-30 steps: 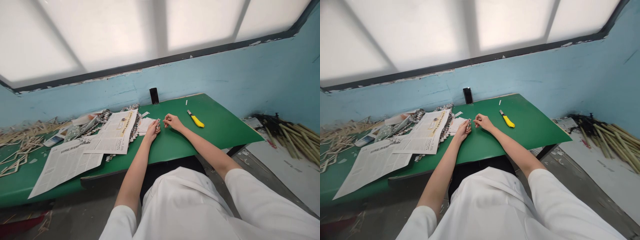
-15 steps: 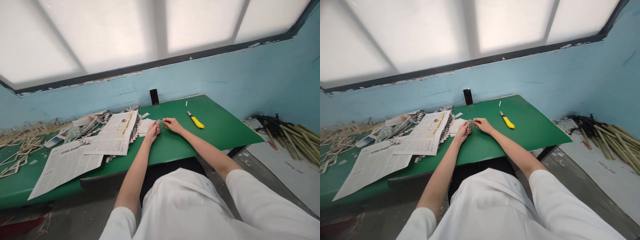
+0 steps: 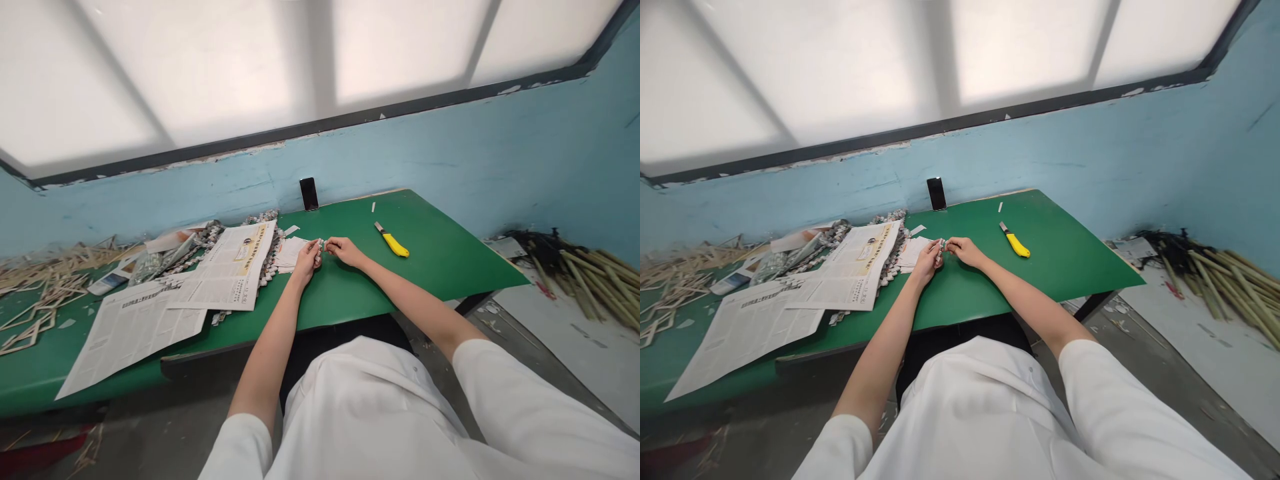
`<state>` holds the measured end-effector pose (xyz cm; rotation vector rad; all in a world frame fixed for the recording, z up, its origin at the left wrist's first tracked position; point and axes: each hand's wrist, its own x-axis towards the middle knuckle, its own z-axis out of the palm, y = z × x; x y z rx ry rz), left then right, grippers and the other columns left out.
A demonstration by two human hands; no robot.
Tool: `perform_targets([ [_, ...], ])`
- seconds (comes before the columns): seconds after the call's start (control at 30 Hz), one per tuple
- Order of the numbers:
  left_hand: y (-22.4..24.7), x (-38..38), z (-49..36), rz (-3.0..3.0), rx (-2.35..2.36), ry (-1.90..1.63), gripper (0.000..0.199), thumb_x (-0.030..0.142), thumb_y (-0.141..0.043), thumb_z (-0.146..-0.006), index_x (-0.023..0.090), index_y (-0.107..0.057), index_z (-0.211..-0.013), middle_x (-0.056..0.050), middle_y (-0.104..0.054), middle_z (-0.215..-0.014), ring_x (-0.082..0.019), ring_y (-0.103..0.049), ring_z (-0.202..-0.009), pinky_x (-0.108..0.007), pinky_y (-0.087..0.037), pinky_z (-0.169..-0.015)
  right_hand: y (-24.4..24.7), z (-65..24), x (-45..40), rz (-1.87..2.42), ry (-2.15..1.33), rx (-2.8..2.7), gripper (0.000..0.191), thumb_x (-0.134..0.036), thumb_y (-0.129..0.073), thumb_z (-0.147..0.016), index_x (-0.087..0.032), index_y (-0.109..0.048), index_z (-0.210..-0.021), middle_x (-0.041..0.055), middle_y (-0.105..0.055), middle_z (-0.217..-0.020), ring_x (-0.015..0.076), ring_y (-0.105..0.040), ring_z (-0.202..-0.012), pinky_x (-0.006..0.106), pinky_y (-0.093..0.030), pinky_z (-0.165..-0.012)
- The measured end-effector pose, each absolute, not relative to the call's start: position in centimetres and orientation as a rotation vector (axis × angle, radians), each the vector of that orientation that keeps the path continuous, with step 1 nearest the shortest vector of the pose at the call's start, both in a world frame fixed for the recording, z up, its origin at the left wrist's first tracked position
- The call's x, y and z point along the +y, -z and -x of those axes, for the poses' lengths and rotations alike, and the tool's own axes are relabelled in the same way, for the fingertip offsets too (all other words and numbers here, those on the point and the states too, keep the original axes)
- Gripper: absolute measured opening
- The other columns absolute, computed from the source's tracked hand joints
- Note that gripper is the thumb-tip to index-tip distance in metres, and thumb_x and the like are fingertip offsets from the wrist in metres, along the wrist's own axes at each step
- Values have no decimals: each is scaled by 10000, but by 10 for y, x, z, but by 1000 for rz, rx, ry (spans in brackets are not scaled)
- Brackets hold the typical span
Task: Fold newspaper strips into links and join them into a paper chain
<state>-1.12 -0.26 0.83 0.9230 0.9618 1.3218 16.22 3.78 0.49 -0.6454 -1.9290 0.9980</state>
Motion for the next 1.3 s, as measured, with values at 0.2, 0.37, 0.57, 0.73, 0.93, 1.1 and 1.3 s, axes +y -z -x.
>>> perform_targets([
  [0.2,-10,-4,10,-924,989,-1312,449,398,-808,-838,164,-594,-1155,78,-519,-637,-31,-377,-388,-178,-225,-376,-7,-164,37,653,-978,-1924,319,-454,-536,-972,-180,-649,-854,-4,-578,-700,144,-461,-627,285,-393,-656],
  [0.37,-11,-4,10,-938,996,-1313,441,399,-808,-843,160,-600,-1151,73,-520,-643,-34,-386,-392,-180,-223,-373,-6,-164,38,648,-981,-1924,325,-468,-544,-964,-186,-656,-847,-5,-581,-694,148,-471,-628,286,-398,-658],
  [0.57,-9,-6,8,-1013,1002,-1286,434,396,-809,-847,159,-619,-1158,60,-526,-667,-35,-410,-413,-174,-235,-374,-1,-163,40,661,-1012,-1913,347,-495,-526,-972,-190,-638,-850,-6,-579,-694,147,-460,-623,279,-388,-638],
  [0.73,-9,-5,8,-1002,1028,-1307,436,383,-802,-858,166,-605,-1181,58,-534,-682,-43,-449,-435,-174,-285,-387,-3,-164,39,668,-957,-1905,342,-474,-510,-986,-190,-623,-832,-11,-557,-687,147,-463,-630,283,-387,-657],
  [0.93,-8,-4,8,-1004,1011,-1309,422,368,-787,-870,162,-592,-1182,60,-535,-676,-48,-443,-429,-176,-287,-379,-1,-164,40,663,-947,-1916,329,-457,-509,-987,-189,-623,-832,-15,-556,-686,147,-469,-636,281,-386,-664],
  [1.1,-7,-4,8,-1022,1003,-1307,442,384,-797,-862,161,-595,-1187,56,-540,-682,-50,-456,-434,-178,-290,-380,0,-163,41,674,-935,-1919,339,-466,-505,-990,-190,-628,-837,-11,-559,-687,151,-476,-637,282,-387,-659],
  [1.3,-6,-5,7,-1053,1006,-1298,444,393,-794,-867,164,-594,-1190,47,-556,-700,-54,-474,-444,-181,-313,-389,-1,-164,40,686,-945,-1908,365,-503,-502,-989,-194,-622,-836,-10,-557,-679,151,-464,-623,286,-391,-653],
])
